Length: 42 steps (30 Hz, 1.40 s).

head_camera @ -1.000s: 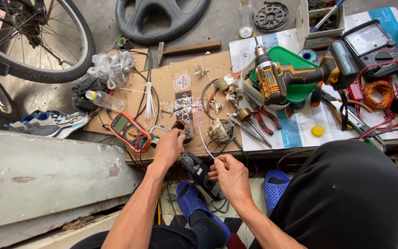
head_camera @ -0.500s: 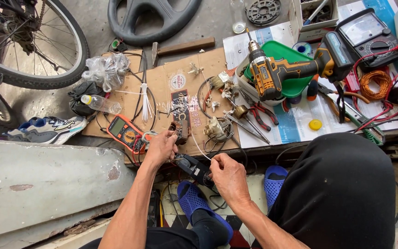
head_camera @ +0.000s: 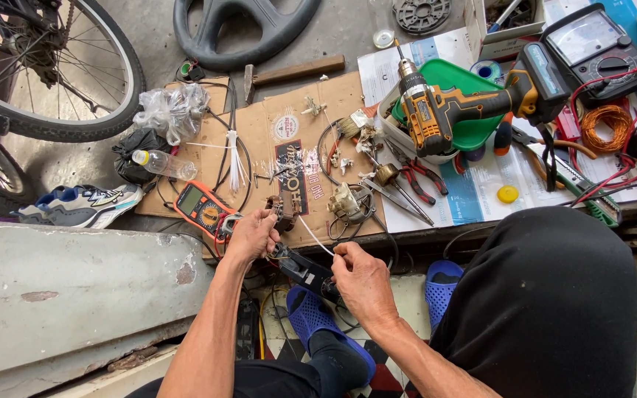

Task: The person is working on a disassembled electrical component, likely a motor stator, using a multimeter to test connections. They handle wires and small parts, occasionally picking up a power drill and a green container before returning to the wiring task.

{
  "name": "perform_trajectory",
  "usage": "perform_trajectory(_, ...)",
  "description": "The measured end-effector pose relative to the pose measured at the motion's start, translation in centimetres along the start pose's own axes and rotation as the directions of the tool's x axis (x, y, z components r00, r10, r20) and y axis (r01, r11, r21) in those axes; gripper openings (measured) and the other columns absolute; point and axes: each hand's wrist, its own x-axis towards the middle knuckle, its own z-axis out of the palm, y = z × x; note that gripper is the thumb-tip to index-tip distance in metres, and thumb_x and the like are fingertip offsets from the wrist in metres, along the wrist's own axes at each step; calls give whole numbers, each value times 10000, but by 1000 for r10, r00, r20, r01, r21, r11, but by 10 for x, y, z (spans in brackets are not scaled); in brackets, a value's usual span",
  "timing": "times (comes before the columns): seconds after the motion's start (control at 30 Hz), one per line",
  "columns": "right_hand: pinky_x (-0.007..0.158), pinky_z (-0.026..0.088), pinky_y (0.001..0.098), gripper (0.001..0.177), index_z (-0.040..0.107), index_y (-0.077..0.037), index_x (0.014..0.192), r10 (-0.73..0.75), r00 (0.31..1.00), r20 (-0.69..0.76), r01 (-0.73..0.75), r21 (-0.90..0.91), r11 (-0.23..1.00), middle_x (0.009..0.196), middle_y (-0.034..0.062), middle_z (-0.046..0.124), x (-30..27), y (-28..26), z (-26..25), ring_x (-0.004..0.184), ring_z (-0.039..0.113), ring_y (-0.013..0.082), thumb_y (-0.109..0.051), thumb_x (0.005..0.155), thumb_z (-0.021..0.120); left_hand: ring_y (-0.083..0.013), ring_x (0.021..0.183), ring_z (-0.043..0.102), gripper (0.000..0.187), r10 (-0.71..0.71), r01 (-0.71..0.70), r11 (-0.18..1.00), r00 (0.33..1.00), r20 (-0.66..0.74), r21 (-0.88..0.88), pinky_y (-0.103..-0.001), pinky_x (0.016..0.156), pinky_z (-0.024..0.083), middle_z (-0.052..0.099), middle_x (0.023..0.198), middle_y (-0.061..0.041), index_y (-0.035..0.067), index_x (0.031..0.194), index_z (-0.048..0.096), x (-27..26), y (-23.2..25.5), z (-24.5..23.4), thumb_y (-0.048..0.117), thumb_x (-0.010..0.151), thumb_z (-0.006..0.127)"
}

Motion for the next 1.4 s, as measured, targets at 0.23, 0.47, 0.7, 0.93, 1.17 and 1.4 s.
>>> perform_trajectory(0.23,703,634,289,165,761,-143,1034,-48,999,-18,49,12,999,739,-26,782,-2,-6,0,717,847,139,-165,1047,599,-142,479,592,360,22,-21,999,999,25,-27,-260,381,383,732,735,-95,67,1418,578,12,-12,-3,298,1145,538)
perform_trajectory(0.47,747,595,279,146,787,-156,995,-33,999,36,32,29,999,818,-30,828,-6,-14,-2,766,767,83,-234,1043,673,-129,487,584,369,4,-3,1000,999,41,-19,-252,399,392,727,733,-87,70,1435,586,7,-5,-2,297,1158,498)
perform_trajectory(0.7,846,655,276,181,793,-171,1142,-92,993,75,92,4,996,1002,-11,888,-9,-20,-4,917,852,111,-278,1029,702,-129,487,579,366,-20,20,1000,999,26,-14,-258,406,393,726,722,-83,79,1426,607,4,1,-1,306,1160,495)
perform_trajectory(0.93,771,584,267,139,782,-154,1032,-141,988,56,139,37,990,886,-18,874,-7,-21,-5,941,890,90,-228,1049,665,-133,492,601,394,-33,34,999,999,27,-25,-252,407,413,744,741,-102,74,1457,609,9,-4,1,317,1167,501)
perform_trajectory(1.17,830,719,380,154,813,-123,1146,-85,996,3,84,141,986,1062,149,897,-5,-17,-4,981,885,248,-153,1025,723,-271,431,735,513,82,-81,997,993,-86,17,-322,282,535,778,695,-254,-80,1496,598,6,-3,2,235,1091,620)
perform_trajectory(1.4,845,720,377,163,813,-150,1159,-88,995,38,83,102,991,1071,134,898,-6,-16,-3,994,882,235,-166,1031,714,-258,430,735,490,67,-54,989,994,-86,141,-318,306,552,772,655,-249,-84,1432,674,-9,19,-6,235,1061,660)
